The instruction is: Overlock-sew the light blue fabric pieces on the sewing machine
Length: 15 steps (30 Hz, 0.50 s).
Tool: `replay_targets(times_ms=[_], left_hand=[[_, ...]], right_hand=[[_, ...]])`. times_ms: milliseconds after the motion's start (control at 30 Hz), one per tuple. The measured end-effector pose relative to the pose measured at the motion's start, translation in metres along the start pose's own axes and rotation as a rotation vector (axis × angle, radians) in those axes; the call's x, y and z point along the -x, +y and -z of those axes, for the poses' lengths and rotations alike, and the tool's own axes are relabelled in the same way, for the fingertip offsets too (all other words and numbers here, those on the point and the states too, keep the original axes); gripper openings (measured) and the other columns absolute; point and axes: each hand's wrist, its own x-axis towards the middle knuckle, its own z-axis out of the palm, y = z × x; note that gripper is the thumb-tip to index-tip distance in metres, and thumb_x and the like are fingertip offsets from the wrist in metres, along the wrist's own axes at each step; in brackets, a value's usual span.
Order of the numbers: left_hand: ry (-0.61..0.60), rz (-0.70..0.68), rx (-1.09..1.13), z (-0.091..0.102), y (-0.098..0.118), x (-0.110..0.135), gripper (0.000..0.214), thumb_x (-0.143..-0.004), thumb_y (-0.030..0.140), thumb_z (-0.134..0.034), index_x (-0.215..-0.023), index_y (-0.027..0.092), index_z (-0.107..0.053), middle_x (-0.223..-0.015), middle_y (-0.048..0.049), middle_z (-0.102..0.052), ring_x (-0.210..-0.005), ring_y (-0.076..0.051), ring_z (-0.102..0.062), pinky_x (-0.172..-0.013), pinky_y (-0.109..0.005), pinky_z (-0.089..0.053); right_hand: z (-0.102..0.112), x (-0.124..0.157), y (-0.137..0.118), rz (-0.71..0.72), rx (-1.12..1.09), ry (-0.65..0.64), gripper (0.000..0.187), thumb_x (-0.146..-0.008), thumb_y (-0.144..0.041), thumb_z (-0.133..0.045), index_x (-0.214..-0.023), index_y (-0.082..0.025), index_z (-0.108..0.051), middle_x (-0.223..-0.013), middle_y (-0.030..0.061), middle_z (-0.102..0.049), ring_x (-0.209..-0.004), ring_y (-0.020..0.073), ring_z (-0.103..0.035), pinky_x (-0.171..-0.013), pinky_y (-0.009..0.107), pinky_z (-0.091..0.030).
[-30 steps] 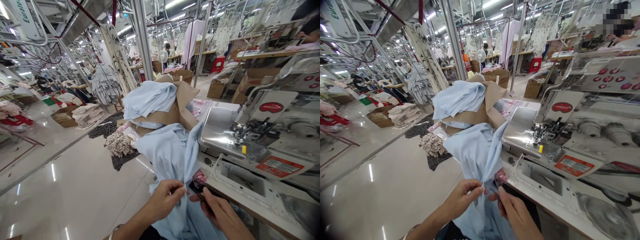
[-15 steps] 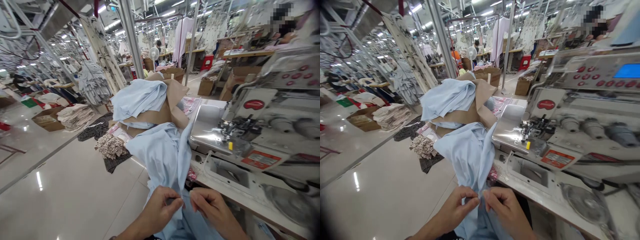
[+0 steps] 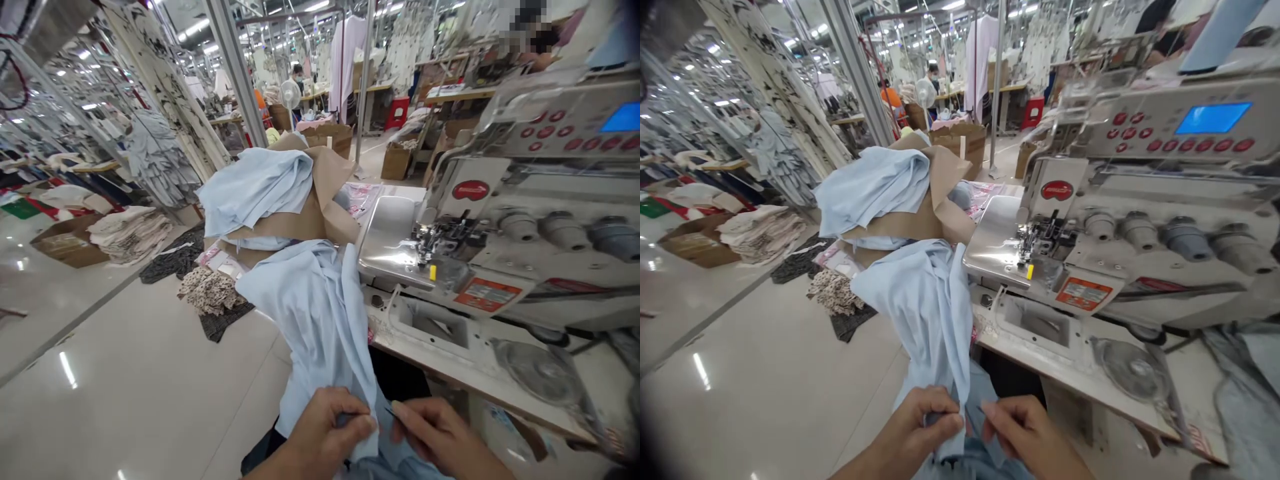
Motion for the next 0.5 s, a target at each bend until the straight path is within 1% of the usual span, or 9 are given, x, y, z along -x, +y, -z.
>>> replay_targets(times_ms=[33, 100, 167, 233, 333, 400, 433, 500], left_hand=[[0.001, 0.009, 0.033, -0.001, -0.003, 0.003, 0.033, -0.083, 0.044, -0.060, -0.076, 0.016, -0.075, -0.071, -0.0025, -0.057, -0.073, -0.017, -0.053, -0.072, -0.026, -0.039], [0.012, 0.009, 0.080, -0.002, -0.006, 0.010, 0.034, -0.082, 0.045, -0.061, -0.074, 0.016, -0.076, -0.068, -0.0021, -0.055, -0.072, -0.016, -0.052, -0.071, -0.026, -0.039], [0.029, 0.010, 0.092, -0.004, -0.008, 0.014, 0.035, -0.082, 0.045, -0.061, -0.072, 0.014, -0.076, -0.066, -0.0022, -0.054, -0.071, -0.016, -0.052, -0.072, -0.026, -0.039], [0.031, 0.019, 0.088, -0.004, -0.007, 0.017, 0.035, -0.081, 0.044, -0.061, -0.072, 0.014, -0.077, -0.065, -0.0020, -0.052, -0.071, -0.016, -0.051, -0.070, -0.026, -0.038], [0.007, 0.011, 0.079, -0.002, -0.004, 0.018, 0.034, -0.082, 0.043, -0.061, -0.073, 0.015, -0.078, -0.063, -0.0013, -0.050, -0.070, -0.016, -0.050, -0.070, -0.026, -0.038], [-0.025, -0.034, 0.033, 0.000, -0.005, 0.018, 0.034, -0.083, 0.045, -0.060, -0.076, 0.017, -0.078, -0.062, -0.0015, -0.052, -0.071, -0.016, -0.051, -0.074, -0.028, -0.038], [-0.034, -0.068, -0.012, 0.000, -0.008, 0.017, 0.035, -0.084, 0.047, -0.059, -0.076, 0.018, -0.078, -0.061, -0.0021, -0.054, -0.071, -0.017, -0.051, -0.075, -0.029, -0.038], [-0.054, -0.163, -0.134, -0.004, -0.018, 0.013, 0.040, -0.086, 0.052, -0.056, -0.074, 0.020, -0.077, -0.061, -0.0041, -0.059, -0.071, -0.019, -0.054, -0.080, -0.032, -0.037]], right_hand=[[-0.013, -0.007, 0.000, 0.012, -0.026, -0.056, 0.074, -0.076, -0.083, -0.045, -0.061, -0.014, -0.066, -0.042, -0.0059, -0.032, -0.040, 0.0061, -0.023, -0.043, 0.023, -0.016], [-0.029, -0.015, 0.002, 0.011, -0.073, -0.141, 0.072, -0.077, -0.082, -0.044, -0.060, -0.015, -0.062, -0.041, -0.0066, -0.033, -0.037, 0.0054, -0.021, -0.040, 0.022, -0.013], [-0.032, -0.016, 0.002, 0.011, -0.104, -0.195, 0.070, -0.077, -0.082, -0.044, -0.058, -0.016, -0.058, -0.040, -0.0074, -0.032, -0.036, 0.0050, -0.019, -0.039, 0.021, -0.012], [-0.033, -0.014, -0.001, 0.018, -0.099, -0.206, 0.069, -0.077, -0.082, -0.045, -0.058, -0.016, -0.055, -0.042, -0.0071, -0.033, -0.037, 0.0050, -0.020, -0.039, 0.021, -0.013], [-0.037, -0.012, -0.010, 0.081, -0.044, -0.165, 0.067, -0.078, -0.079, -0.047, -0.056, -0.016, -0.053, -0.047, -0.0055, -0.036, -0.043, 0.0060, -0.026, -0.044, 0.022, -0.017], [-0.039, -0.009, -0.014, 0.111, -0.028, -0.122, 0.066, -0.080, -0.077, -0.048, -0.053, -0.016, -0.050, -0.048, -0.0049, -0.035, -0.047, 0.0071, -0.028, -0.047, 0.024, -0.020], [-0.038, -0.006, -0.014, 0.110, -0.027, -0.086, 0.066, -0.080, -0.076, -0.048, -0.052, -0.016, -0.049, -0.048, -0.0050, -0.033, -0.047, 0.0075, -0.027, -0.048, 0.024, -0.021], [-0.024, 0.003, -0.010, 0.102, -0.024, 0.064, 0.067, -0.080, -0.078, -0.046, -0.052, -0.017, -0.050, -0.049, -0.0049, -0.031, -0.048, 0.0082, -0.027, -0.048, 0.025, -0.022]])
